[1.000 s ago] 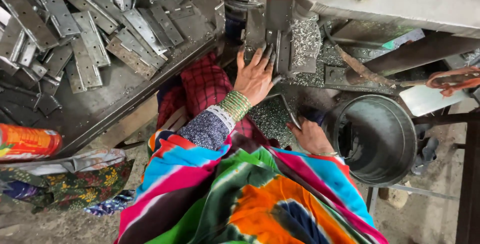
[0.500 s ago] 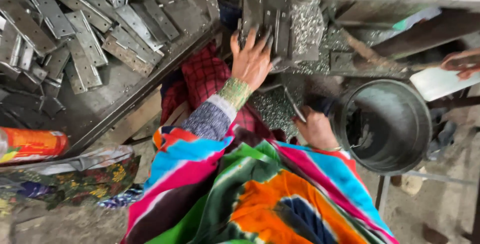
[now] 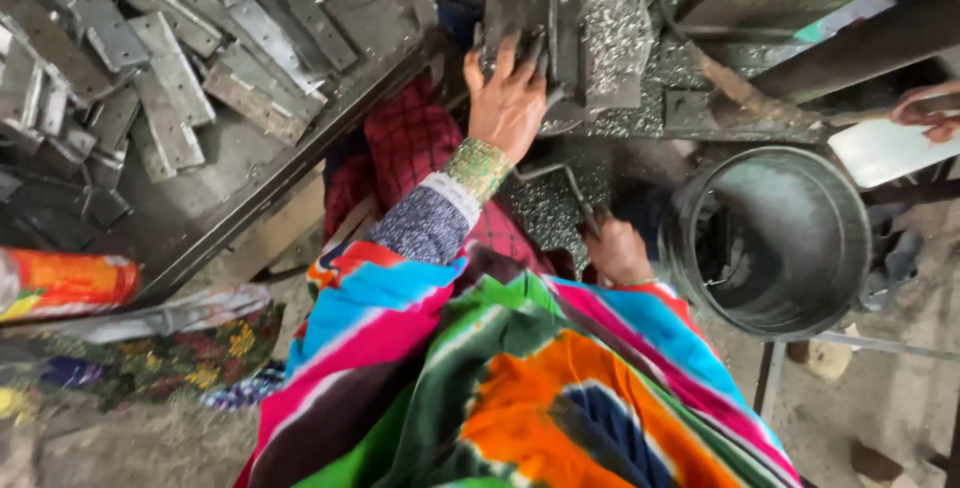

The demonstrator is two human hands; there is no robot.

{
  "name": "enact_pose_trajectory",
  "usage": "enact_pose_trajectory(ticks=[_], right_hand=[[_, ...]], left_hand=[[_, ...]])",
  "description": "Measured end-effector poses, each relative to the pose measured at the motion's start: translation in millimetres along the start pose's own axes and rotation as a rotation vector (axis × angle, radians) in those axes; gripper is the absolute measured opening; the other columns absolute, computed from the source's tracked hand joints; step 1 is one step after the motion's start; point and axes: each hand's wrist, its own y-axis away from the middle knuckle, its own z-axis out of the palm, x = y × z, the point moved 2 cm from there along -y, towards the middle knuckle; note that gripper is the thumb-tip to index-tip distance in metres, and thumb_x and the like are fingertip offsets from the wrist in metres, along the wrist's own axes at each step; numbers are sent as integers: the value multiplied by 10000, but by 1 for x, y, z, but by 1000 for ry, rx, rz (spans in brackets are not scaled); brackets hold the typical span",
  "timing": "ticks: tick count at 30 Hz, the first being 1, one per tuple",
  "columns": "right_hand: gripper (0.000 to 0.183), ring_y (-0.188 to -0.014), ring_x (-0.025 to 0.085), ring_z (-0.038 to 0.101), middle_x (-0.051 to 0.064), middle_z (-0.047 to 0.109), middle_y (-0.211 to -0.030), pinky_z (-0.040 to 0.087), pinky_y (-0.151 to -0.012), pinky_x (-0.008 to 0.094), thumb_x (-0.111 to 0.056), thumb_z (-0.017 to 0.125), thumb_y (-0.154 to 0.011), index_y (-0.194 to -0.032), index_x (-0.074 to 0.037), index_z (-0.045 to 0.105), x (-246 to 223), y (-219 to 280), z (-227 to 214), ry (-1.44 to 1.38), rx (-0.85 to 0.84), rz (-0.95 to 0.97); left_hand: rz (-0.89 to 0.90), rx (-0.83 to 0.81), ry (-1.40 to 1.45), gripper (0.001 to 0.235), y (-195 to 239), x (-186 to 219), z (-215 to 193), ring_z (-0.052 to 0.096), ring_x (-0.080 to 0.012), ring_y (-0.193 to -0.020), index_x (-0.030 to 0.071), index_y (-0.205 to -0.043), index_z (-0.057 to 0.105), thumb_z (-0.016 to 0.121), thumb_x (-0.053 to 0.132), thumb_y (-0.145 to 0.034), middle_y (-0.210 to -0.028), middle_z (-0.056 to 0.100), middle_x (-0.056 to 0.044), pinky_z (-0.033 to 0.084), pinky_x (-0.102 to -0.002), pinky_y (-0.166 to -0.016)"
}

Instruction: The person picks metal hinge pieces from a tray, positions them into a press machine, and operates a lever by hand to press each piece.

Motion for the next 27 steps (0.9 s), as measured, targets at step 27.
enact_pose_trajectory(ticks=[27], right_hand=[[437,-807,506,678,297,700,-846,553,-695,586,-368,689,-850,-1181,-85,650,-2,5,-46,-22,17,-184]], left_hand=[[-55,-134,138,514,-49,-43,51,404,-402,-1304,118,-1307,689,736,414,-889,-1396,587,-93,161,-804,-963]])
